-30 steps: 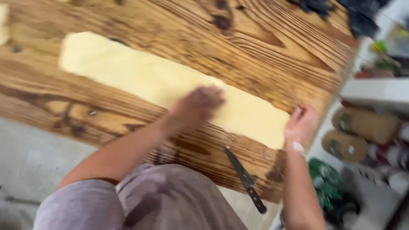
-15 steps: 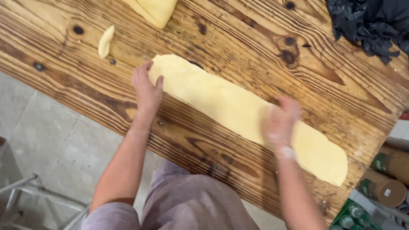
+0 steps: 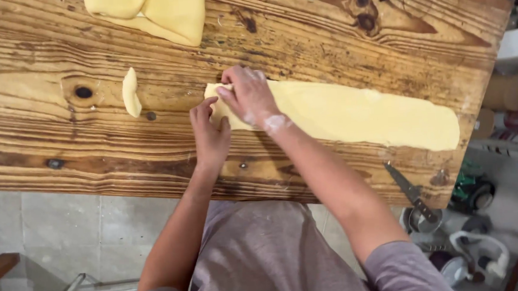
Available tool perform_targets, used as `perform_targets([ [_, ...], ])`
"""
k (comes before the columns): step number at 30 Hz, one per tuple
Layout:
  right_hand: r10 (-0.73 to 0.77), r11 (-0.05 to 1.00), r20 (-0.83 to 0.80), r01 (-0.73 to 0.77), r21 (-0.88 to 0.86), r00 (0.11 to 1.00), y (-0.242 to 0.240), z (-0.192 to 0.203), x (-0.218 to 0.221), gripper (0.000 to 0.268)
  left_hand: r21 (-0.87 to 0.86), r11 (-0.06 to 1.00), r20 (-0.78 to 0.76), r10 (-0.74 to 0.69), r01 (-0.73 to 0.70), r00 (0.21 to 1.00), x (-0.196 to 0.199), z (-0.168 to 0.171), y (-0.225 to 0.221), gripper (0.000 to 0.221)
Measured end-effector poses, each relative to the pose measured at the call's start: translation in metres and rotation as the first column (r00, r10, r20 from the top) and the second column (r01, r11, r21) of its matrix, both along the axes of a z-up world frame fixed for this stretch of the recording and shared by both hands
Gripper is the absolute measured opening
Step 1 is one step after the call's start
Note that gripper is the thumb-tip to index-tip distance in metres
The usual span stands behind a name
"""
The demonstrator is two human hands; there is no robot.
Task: Preparing and cutting dough into triangular shapes using a dough sheeter and a knife
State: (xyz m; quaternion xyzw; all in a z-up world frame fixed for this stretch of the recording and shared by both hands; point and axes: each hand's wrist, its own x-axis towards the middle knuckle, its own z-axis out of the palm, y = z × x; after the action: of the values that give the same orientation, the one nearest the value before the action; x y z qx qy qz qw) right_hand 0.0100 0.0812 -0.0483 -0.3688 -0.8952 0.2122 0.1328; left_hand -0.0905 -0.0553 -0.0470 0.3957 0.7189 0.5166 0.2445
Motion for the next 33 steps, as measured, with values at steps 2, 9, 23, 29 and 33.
perform_targets([
  [2, 0.034, 0.993, -0.085, -0.043, -0.106, 0.996, 0.010, 0.019, 0.002, 0.035, 0.018, 1.000, 0.059, -0.018, 0.017, 0.998, -0.003, 0.006, -0.002, 0.067],
  [9, 0.000, 0.969, 0.247, 0.061, -0.239, 0.969, 0.033, 0.031, -0.011, 0.032, 0.119, 0.973, 0.413, -0.228, 0.196, 0.882, -0.021, 0.009, 0.004, 0.061],
  [23, -0.514, 0.811, -0.383, 0.581, 0.076, 0.768, -0.040, 0.027, 0.245, 0.073, -0.394, 0.747, -0.240, -0.647, 0.536, 0.724, -0.053, -0.012, 0.066, 0.049],
  [29, -0.840, 0.453, 0.484, 0.807, 0.378, 0.245, -0.170, 0.082, 0.529, 0.053, -0.478, 0.685, 0.054, -0.602, 0.551, 0.796, -0.066, 0.032, 0.089, 0.046],
  [33, -0.654, 0.179, 0.756, 0.967, 0.180, -0.020, -0.215, 0.079, 0.600, 0.064, -0.494, 0.751, -0.129, -0.562, 0.439, 0.817, -0.074, 0.005, 0.086, 0.034],
])
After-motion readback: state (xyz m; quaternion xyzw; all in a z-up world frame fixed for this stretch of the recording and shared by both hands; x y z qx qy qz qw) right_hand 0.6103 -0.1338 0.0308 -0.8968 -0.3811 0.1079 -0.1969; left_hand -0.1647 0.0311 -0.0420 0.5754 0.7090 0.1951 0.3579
